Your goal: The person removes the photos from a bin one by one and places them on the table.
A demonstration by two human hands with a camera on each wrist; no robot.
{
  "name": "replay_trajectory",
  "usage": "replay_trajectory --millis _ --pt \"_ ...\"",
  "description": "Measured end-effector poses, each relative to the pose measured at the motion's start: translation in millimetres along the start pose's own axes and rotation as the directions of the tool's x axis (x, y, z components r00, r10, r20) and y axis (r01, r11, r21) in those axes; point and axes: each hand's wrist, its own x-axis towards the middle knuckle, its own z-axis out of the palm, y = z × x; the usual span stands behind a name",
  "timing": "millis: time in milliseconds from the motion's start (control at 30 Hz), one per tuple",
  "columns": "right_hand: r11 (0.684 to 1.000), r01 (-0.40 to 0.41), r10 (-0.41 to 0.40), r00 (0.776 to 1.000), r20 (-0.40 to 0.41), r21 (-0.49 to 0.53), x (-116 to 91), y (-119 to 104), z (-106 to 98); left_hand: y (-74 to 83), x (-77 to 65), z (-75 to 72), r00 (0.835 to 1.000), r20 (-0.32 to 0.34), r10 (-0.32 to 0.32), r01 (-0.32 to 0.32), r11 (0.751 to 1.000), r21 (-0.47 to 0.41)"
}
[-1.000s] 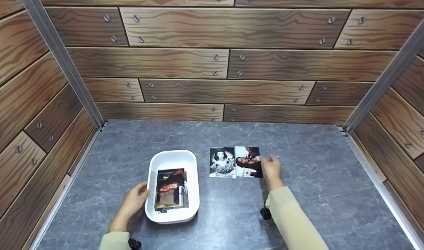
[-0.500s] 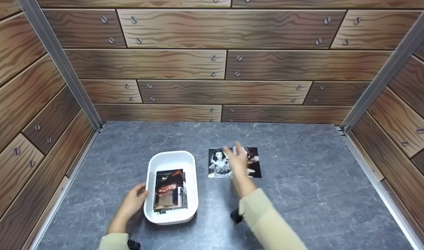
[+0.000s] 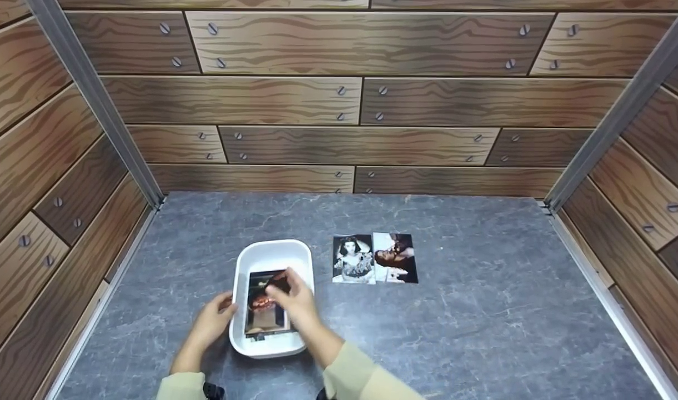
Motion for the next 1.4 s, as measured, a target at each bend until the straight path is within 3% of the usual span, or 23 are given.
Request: replay_trajectory --millis 100,267,567,933,1167,1400 --pt "1.0 -0.017 0.017 1.0 0.008 -0.021 -6 13 9 -0.3 0.1 -0.3 1.0 0.009 -0.014 0.014 1.0 0.001" --pt "0.988 -0.103 0.096 0.993 -0.067 -0.114 -9 26 14 -1.0 -0.2 -0.2 1.0 0.01 -0.01 0.01 1.0 -0.015" --pt "0.968 -0.231 0.222 0.97 -0.097 -0.099 -2 35 13 -2.1 -0.7 1.4 1.0 0.005 0.002 -0.002 0.999 -0.033" --pt "0.961 -0.26 0.251 0.962 -0.106 -0.089 6 34 14 -1.2 0.0 1.3 1.0 -0.008 0.019 -0.019 0.999 -0.029" --pt "0.954 -0.275 0.264 0.959 -0.098 -0.118 7 35 15 0.0 1.2 1.9 1.0 0.019 -0.025 0.025 0.999 -0.031" --pt "0.964 -0.223 0.206 0.97 -0.127 -0.142 6 35 18 1.8 0.2 0.4 1.0 0.002 0.0 0.0 1.0 -0.02"
